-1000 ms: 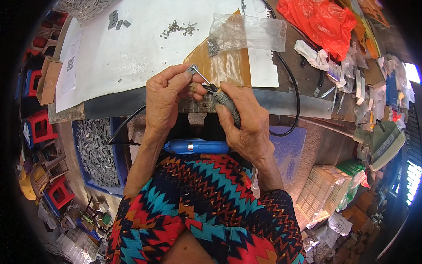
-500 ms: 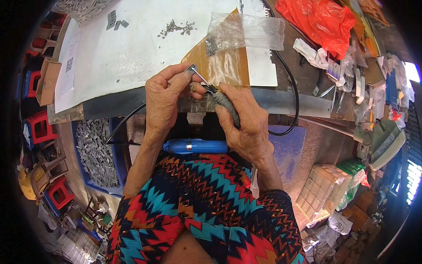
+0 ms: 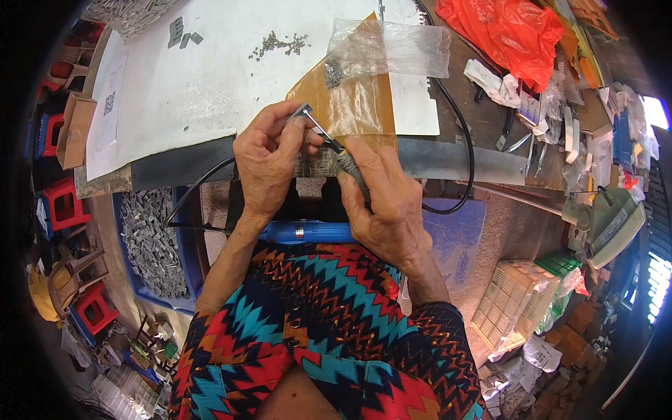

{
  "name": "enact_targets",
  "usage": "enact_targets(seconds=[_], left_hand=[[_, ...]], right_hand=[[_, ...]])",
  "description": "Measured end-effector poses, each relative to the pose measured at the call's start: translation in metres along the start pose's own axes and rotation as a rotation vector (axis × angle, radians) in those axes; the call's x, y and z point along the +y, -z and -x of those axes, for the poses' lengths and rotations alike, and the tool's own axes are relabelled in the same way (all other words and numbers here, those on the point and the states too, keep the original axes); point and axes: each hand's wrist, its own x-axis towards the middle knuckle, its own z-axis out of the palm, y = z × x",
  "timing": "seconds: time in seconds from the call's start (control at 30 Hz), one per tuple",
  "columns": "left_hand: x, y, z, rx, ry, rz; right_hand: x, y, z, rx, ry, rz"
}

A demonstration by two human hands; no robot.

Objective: Assembling small hardware components using an electric screwdriver and pliers.

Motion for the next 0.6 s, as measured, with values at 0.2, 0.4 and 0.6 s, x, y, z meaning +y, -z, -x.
enact_targets(seconds=[0.2,0.4,0.6], left_hand=[[-0.012,0.003,-0.002,0.027,-0.288,-0.369],[-0.015,0.008,-0.003,-0.049,-0.377,-0.363],[-0.01,0.011,-0.002,-0.138,-0.276,-0.247]], right_hand=[[-0.004,-0.006,0.005,0.028,0.074,0.213],[-0.005,-0.011,0.008,0.068,0.145,0.27],[-0.009,-0.016,0.009,0.072,0.094,0.155]])
